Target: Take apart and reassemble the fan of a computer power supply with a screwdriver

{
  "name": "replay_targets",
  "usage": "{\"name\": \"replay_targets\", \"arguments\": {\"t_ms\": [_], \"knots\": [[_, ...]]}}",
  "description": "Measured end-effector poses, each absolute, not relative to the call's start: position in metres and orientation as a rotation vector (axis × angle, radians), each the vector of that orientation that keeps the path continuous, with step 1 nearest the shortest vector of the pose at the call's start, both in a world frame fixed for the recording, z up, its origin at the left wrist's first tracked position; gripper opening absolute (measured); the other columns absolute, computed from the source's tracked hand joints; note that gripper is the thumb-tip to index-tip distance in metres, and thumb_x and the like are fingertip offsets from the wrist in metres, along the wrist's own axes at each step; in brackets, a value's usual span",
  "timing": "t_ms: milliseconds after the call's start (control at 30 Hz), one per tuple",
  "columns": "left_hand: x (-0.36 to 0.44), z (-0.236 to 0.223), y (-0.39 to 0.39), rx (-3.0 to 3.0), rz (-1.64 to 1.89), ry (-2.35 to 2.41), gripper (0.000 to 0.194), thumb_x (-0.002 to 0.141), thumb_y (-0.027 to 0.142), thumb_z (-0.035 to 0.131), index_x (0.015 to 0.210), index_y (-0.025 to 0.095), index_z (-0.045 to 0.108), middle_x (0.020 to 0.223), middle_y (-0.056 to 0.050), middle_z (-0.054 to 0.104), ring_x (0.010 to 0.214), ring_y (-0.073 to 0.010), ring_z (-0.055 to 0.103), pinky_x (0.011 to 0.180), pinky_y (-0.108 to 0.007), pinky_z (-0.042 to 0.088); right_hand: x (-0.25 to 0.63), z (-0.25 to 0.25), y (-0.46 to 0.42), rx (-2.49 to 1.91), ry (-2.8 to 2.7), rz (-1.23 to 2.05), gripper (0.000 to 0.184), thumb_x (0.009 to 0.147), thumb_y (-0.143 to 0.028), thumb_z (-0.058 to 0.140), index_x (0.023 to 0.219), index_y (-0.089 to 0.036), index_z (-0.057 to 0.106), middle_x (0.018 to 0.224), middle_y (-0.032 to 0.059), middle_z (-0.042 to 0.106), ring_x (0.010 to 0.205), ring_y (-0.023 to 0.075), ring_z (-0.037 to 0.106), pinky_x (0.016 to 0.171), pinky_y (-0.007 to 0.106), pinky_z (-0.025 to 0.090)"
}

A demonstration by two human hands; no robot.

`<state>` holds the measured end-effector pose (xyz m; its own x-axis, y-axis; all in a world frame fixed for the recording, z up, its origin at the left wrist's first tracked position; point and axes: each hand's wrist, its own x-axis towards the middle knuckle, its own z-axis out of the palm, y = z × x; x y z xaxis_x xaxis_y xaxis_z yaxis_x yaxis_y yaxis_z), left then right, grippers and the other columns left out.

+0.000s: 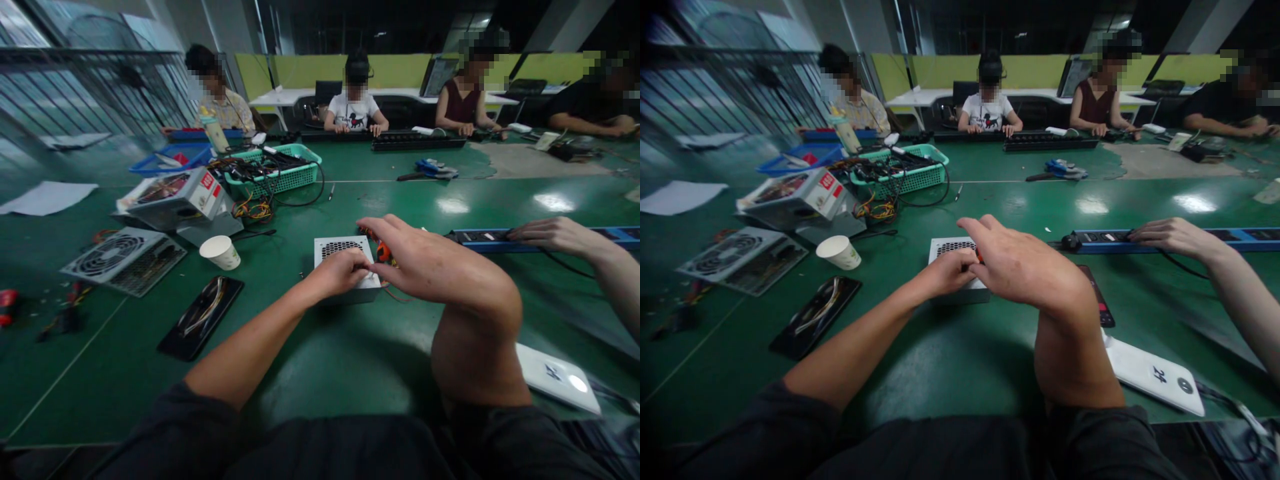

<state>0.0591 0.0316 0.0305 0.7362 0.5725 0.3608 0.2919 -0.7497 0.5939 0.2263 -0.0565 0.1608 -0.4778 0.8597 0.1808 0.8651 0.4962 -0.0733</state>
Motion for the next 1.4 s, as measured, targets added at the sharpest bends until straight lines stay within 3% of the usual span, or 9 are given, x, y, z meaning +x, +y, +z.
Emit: {"name": "replay_targets", "arguments": {"t_ms": [100, 267, 467, 700, 867, 1000, 1100, 1300, 1400], "knots": [[0.059, 0.031, 0.032, 2.41, 0.719, 0.635, 0.017, 0.087, 0.015, 0.058, 0.094, 0.017, 0.074, 0.098, -0.006, 0.071, 0.094, -0.0183, 0.065, 0.086, -0.029, 0.048, 0.224, 0.159, -0.055, -1.519, -2.511, -0.093, 0.048, 0.095, -0.03, 0.049, 0.142, -0.019, 0.047, 0.127, 0.0123, 0.066, 0.109, 0.027, 0.066, 0.083, 0.035, 0.05], [0.059, 0.027, 0.035, 2.248, 0.721, 0.726, 0.017, 0.086, 0.019, 0.062, 0.097, 0.016, 0.074, 0.093, -0.006, 0.072, 0.086, -0.0168, 0.065, 0.079, -0.027, 0.049, 0.216, 0.158, -0.046, -1.903, -2.262, -0.352, 0.035, 0.095, -0.046, 0.05, 0.113, -0.022, 0.068, 0.097, 0.0125, 0.074, 0.09, 0.0312, 0.07, 0.073, 0.038, 0.049], [0.057, 0.033, 0.043, 1.757, 0.849, 0.77, 0.026, 0.086, 0.026, 0.064, 0.106, 0.011, 0.071, 0.098, -0.008, 0.074, 0.084, -0.0159, 0.067, 0.079, -0.028, 0.053, 0.229, 0.161, -0.054, -1.467, -2.547, 0.038, 0.05, 0.094, -0.03, 0.052, 0.142, -0.022, 0.047, 0.13, 0.0107, 0.064, 0.107, 0.0241, 0.065, 0.084, 0.033, 0.05], [0.017, 0.059, 0.065, 1.999, 0.889, 1.123, 0.031, 0.091, 0.028, 0.056, 0.115, 0.013, 0.069, 0.108, -0.009, 0.074, 0.087, -0.0169, 0.068, 0.079, -0.028, 0.053, 0.233, 0.16, -0.046, -1.94, -2.286, -0.306, 0.041, 0.093, -0.054, 0.051, 0.112, -0.022, 0.069, 0.091, 0.0106, 0.075, 0.082, 0.0286, 0.069, 0.066, 0.036, 0.048], [-0.031, 0.062, 0.087, 2.517, 0.127, 1.434, 0.027, 0.086, 0.023, 0.058, 0.106, 0.019, 0.076, 0.11, -0.009, 0.075, 0.098, -0.0234, 0.068, 0.081, -0.029, 0.049, 0.243, 0.158, -0.05, -1.511, -2.555, 0.02, 0.059, 0.092, -0.036, 0.054, 0.148, -0.023, 0.043, 0.133, 0.0107, 0.064, 0.11, 0.0259, 0.065, 0.083, 0.035, 0.051], [-0.047, 0.05, 0.1, 2.448, -0.46, 1.454, 0.04, 0.071, 0.024, 0.076, 0.11, 0.02, 0.075, 0.106, -0.008, 0.076, 0.088, -0.0223, 0.068, 0.068, -0.025, 0.045, 0.232, 0.158, -0.047, -1.704, -2.451, -0.154, 0.039, 0.093, -0.039, 0.052, 0.127, -0.023, 0.062, 0.106, 0.0097, 0.074, 0.093, 0.0282, 0.069, 0.072, 0.037, 0.05], [-0.048, 0.042, 0.106, 2.386, -0.522, 1.465, 0.046, 0.064, 0.021, 0.08, 0.109, 0.022, 0.075, 0.099, -0.005, 0.077, 0.08, -0.0187, 0.067, 0.063, -0.022, 0.042, 0.225, 0.157, -0.044, -1.927, -2.277, -0.339, 0.039, 0.092, -0.054, 0.051, 0.104, -0.022, 0.07, 0.084, 0.0103, 0.073, 0.076, 0.0291, 0.068, 0.062, 0.037, 0.046], [-0.044, 0.028, 0.111, 2.378, -0.412, 1.38, 0.041, 0.059, 0.015, 0.08, 0.099, 0.023, 0.076, 0.087, -0.001, 0.076, 0.069, -0.0148, 0.063, 0.059, -0.021, 0.04, 0.237, 0.153, -0.045, -1.506, -2.538, -0.029, 0.053, 0.091, -0.037, 0.054, 0.142, -0.023, 0.049, 0.128, 0.0113, 0.066, 0.102, 0.0268, 0.068, 0.076, 0.036, 0.051], [-0.042, 0.019, 0.114, 2.389, -0.419, 1.339, 0.032, 0.058, 0.015, 0.079, 0.089, 0.022, 0.076, 0.081, -0.001, 0.075, 0.066, -0.0149, 0.062, 0.059, -0.022, 0.041, 0.234, 0.156, -0.045, -1.6, -2.512, -0.079, 0.044, 0.092, -0.037, 0.052, 0.135, -0.026, 0.056, 0.114, 0.0082, 0.073, 0.097, 0.0268, 0.07, 0.072, 0.036, 0.051]]}}
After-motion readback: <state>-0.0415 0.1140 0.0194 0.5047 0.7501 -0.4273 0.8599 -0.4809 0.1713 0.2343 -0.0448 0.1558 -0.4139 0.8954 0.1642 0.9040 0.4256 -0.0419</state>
